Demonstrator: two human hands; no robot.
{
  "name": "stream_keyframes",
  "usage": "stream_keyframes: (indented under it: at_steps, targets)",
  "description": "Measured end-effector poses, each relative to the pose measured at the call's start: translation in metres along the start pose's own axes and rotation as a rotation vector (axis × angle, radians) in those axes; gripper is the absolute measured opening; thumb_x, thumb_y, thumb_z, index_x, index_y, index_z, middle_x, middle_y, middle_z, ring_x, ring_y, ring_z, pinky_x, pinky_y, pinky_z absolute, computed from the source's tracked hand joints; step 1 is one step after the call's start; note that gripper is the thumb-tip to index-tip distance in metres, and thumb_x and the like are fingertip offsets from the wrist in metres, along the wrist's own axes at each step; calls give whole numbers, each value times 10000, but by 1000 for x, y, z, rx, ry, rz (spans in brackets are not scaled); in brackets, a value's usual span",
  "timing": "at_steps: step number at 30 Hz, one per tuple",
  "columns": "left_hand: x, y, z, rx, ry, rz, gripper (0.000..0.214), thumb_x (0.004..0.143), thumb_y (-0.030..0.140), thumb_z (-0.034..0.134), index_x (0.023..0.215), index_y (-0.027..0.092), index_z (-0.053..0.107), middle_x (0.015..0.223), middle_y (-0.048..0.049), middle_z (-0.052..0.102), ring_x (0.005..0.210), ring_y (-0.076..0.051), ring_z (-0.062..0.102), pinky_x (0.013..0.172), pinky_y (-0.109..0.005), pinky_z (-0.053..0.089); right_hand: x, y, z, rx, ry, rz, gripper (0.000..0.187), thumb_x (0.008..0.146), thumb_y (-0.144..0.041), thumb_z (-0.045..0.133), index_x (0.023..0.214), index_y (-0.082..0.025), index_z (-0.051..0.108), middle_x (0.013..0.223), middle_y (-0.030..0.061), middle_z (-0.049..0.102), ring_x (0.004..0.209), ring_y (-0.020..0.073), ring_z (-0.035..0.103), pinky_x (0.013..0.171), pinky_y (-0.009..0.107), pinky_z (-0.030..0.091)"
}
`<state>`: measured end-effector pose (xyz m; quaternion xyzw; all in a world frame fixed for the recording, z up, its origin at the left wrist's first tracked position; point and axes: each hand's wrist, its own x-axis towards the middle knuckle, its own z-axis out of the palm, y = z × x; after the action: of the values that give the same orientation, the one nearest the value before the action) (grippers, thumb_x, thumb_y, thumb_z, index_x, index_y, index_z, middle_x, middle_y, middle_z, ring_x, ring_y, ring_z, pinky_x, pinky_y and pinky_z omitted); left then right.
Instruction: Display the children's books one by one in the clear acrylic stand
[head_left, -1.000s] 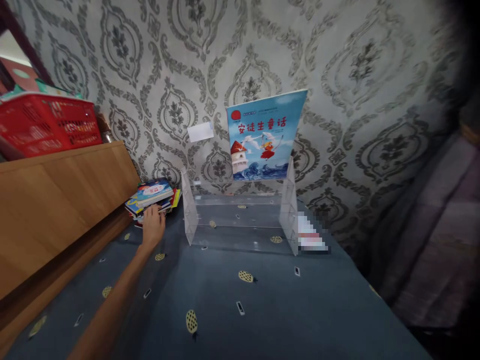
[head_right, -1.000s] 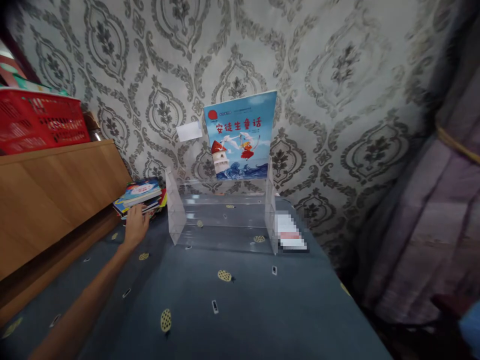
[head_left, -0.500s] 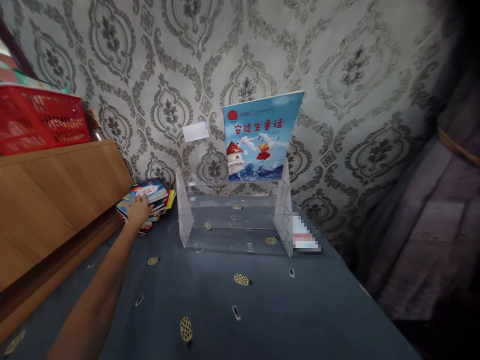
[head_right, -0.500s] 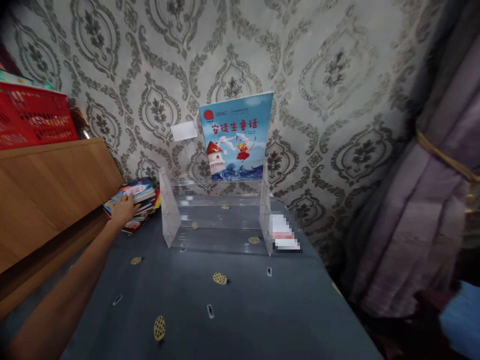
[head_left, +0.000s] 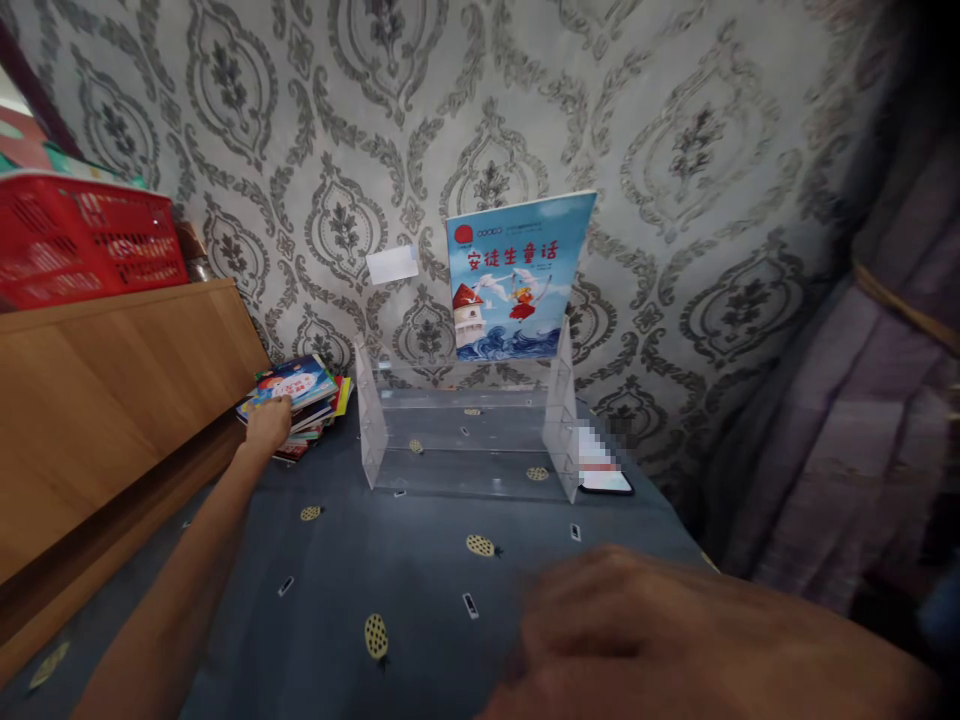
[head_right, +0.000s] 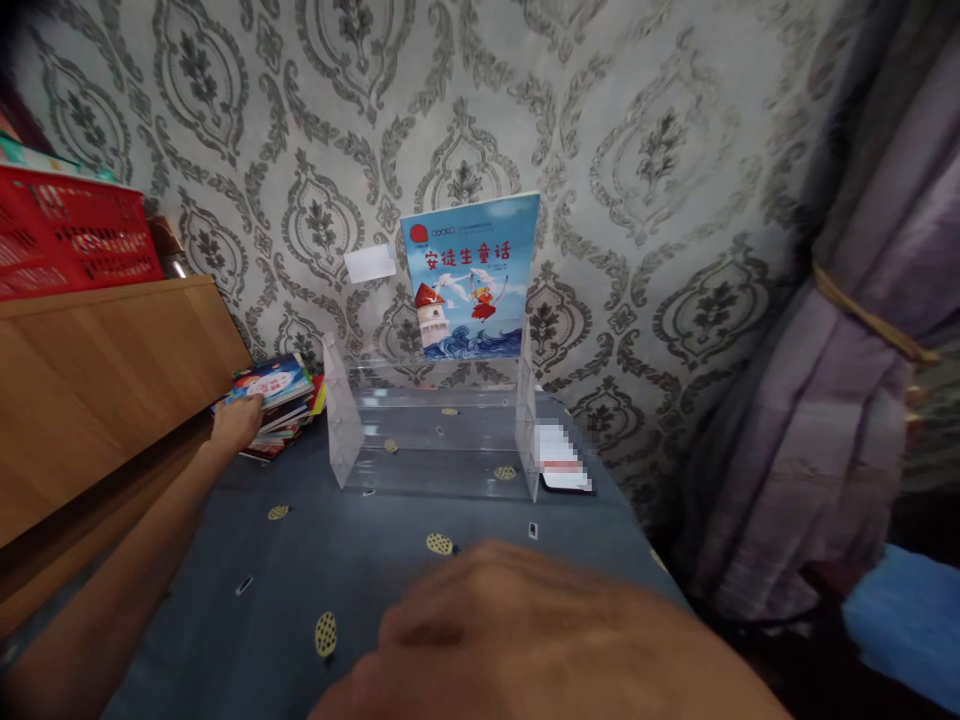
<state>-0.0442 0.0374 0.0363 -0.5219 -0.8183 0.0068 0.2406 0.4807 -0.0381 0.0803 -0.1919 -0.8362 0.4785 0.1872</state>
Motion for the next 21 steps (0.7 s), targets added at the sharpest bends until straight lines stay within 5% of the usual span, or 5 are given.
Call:
stream_keyframes:
  at_steps: [3, 5, 11, 17, 21]
  targets:
    - [-5, -1, -7, 18, -1, 35, 411, 897, 165, 331, 1128, 66, 656, 1106, -269, 701, 1049, -385, 662, 960, -539, 410, 27, -35, 1, -73, -154, -28, 306, 820, -563, 680, 1025, -361, 784, 935, 55, 765, 939, 226, 708, 881, 317, 524]
    - [-9, 0, -11, 32, 0, 57, 424, 878, 136, 328, 1127, 67, 664, 1078, -263, 712, 1031, -376, 670, 964, -534, 404, 43, -34, 13, -116, -286, -100, 346, 872, -528, 629, 1145, -352, 748, 963, 35, 764, 935, 213, 699, 887, 311, 511]
    - [-36, 6, -21, 64, 37, 137, 432, 867, 146, 351, 1156, 70, 663, 1113, -266, 699, 1077, -401, 637, 1030, -615, 323, 63, 39, 59, -262, -428, -122, 373, 938, -468, 534, 1190, -266, 722, 885, 38, 739, 897, 214, 652, 846, 327, 479]
    - [-54, 18, -22, 85, 119, 105, 469, 896, 199, 373, 1301, 54, 561, 1225, -285, 632, 1164, -430, 564, 1003, -655, 350, 39, 104, 108, -45, -92, 83, 289, 911, -381, 552, 1082, -234, 733, 939, 63, 733, 864, 197, 648, 889, 370, 494]
    - [-50, 24, -15, 73, 99, 53, 536, 912, 155, 335, 1428, 71, 450, 1400, -268, 540, 1252, -429, 510, 1000, -634, 387, 33, 128, 128, 260, 20, 178, 444, 913, -581, 497, 1017, -195, 690, 819, 59, 703, 723, 197, 672, 751, 374, 543]
